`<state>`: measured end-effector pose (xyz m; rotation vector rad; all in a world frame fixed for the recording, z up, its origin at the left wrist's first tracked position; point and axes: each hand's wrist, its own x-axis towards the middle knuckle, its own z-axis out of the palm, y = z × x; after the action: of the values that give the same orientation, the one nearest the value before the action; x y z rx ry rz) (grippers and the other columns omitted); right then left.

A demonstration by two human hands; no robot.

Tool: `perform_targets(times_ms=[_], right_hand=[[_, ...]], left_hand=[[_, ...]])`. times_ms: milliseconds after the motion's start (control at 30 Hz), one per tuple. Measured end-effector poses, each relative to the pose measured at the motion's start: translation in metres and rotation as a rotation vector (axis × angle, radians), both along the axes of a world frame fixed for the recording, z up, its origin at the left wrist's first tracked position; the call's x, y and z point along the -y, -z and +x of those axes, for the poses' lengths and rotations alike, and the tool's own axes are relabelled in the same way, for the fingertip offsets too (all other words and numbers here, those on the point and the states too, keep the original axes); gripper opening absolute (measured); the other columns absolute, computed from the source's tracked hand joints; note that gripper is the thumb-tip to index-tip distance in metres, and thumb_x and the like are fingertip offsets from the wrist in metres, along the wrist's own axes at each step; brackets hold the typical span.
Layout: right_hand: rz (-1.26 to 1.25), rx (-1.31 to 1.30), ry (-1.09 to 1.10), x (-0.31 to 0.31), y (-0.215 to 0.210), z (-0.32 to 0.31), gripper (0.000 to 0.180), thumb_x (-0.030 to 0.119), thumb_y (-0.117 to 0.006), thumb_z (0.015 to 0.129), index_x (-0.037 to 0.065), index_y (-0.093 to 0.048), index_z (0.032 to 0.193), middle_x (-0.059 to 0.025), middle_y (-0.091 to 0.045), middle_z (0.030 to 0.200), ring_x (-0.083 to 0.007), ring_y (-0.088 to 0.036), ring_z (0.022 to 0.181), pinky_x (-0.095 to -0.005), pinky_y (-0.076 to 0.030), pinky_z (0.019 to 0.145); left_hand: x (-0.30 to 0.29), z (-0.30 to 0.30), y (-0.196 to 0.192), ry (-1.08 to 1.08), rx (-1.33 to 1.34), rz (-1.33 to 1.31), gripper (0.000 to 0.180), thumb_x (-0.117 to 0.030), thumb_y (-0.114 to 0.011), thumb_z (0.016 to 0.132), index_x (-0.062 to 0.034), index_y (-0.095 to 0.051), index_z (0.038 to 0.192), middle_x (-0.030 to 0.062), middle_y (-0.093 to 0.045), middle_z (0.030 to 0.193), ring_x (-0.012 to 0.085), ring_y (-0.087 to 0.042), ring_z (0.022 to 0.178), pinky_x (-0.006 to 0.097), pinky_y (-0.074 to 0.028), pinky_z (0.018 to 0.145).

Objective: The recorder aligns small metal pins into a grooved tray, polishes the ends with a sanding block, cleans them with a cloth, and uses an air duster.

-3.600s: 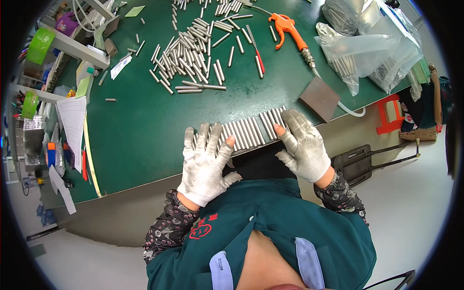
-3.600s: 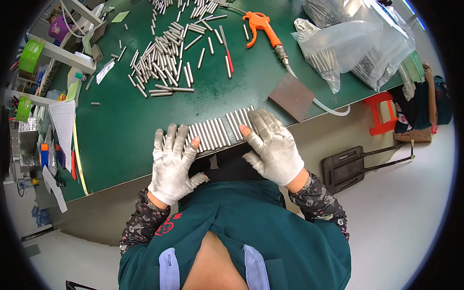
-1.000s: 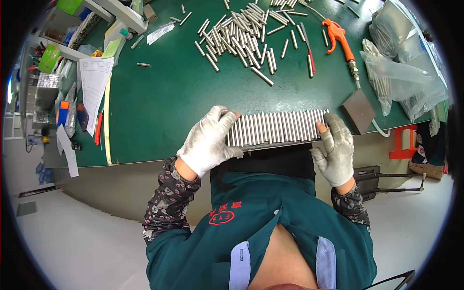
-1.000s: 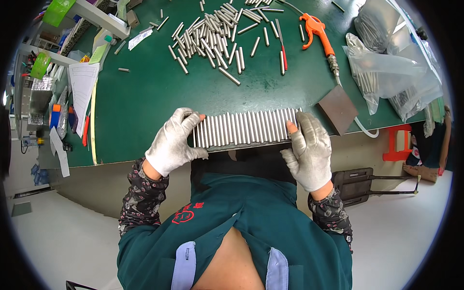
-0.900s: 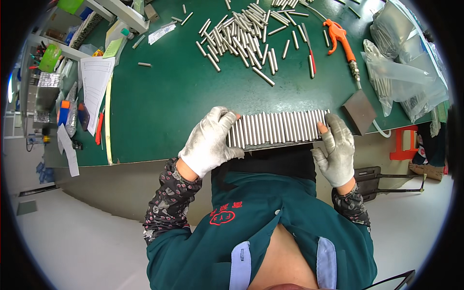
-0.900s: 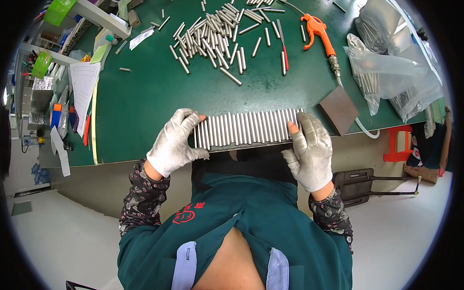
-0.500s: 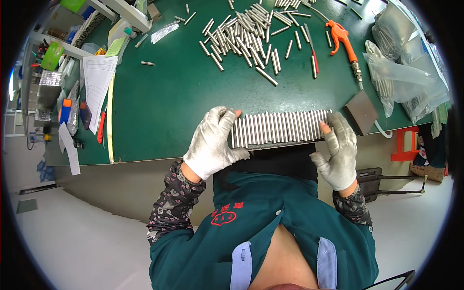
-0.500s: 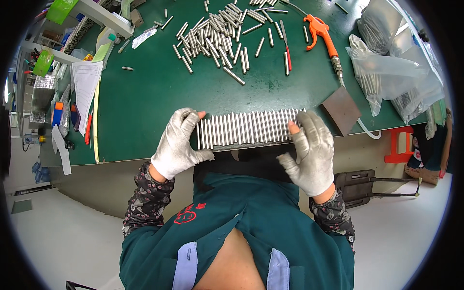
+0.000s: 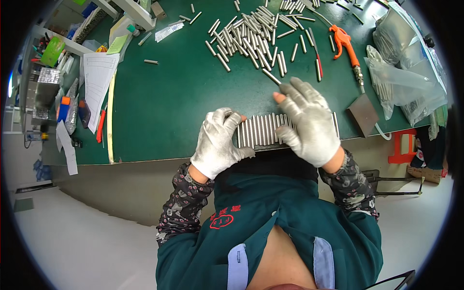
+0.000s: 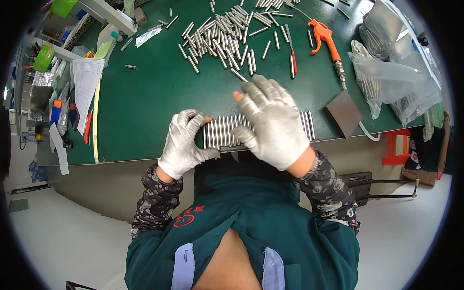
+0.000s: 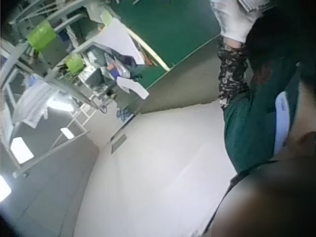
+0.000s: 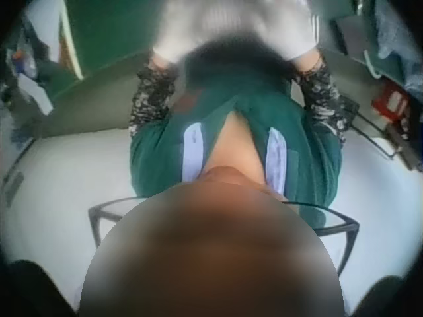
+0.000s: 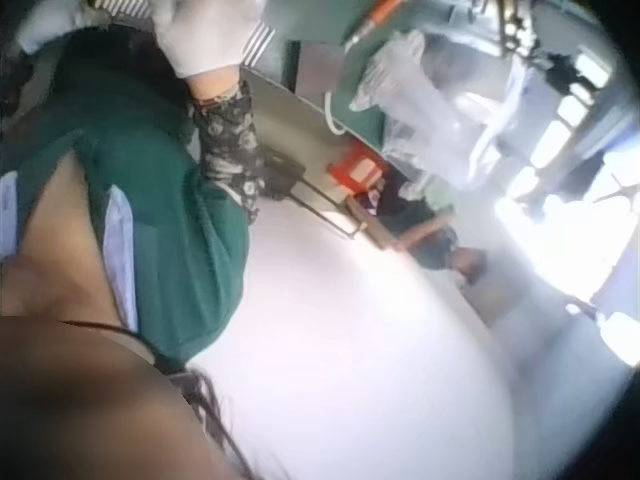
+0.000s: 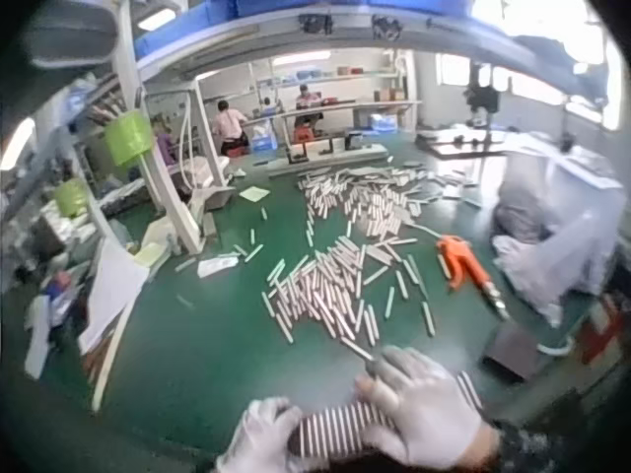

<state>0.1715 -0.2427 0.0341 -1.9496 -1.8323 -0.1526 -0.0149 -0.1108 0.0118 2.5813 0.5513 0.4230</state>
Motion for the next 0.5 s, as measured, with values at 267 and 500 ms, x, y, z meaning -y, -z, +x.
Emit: perform_targets(times_ms=[267,500], right_hand=[[0.090,-0.073,0.302,0.059,0.000,0.032,0.039,0.011,-0.066,0.066,0.002,-0.062,0.105,-0.0159,-0.060,0.111,-0.0339,-0.054,0.110,-0.0423,-0.041,0.093],[0.155,-0.109,0.464,0.090,-0.002,0.051,0.034,0.006,-0.065,0.066,-0.001,-0.063,0.099,-0.0169,-0.061,0.106,-0.0338,-0.056,0.101,-0.0401,-0.043,0.088]], left_hand=[[0.000,-0.001,-0.004,0.012,-0.008,0.030,0.071,-0.019,-0.085,0.042,-0.0057,-0.057,0.106,0.0116,-0.051,0.106,0.0314,-0.049,0.101,0.041,-0.042,0.089],[0.005,0.007,-0.011,0.049,-0.048,0.067,0.081,-0.020,-0.086,0.042,-0.0060,-0.055,0.115,0.0119,-0.049,0.110,0.0310,-0.047,0.102,0.040,-0.042,0.089]])
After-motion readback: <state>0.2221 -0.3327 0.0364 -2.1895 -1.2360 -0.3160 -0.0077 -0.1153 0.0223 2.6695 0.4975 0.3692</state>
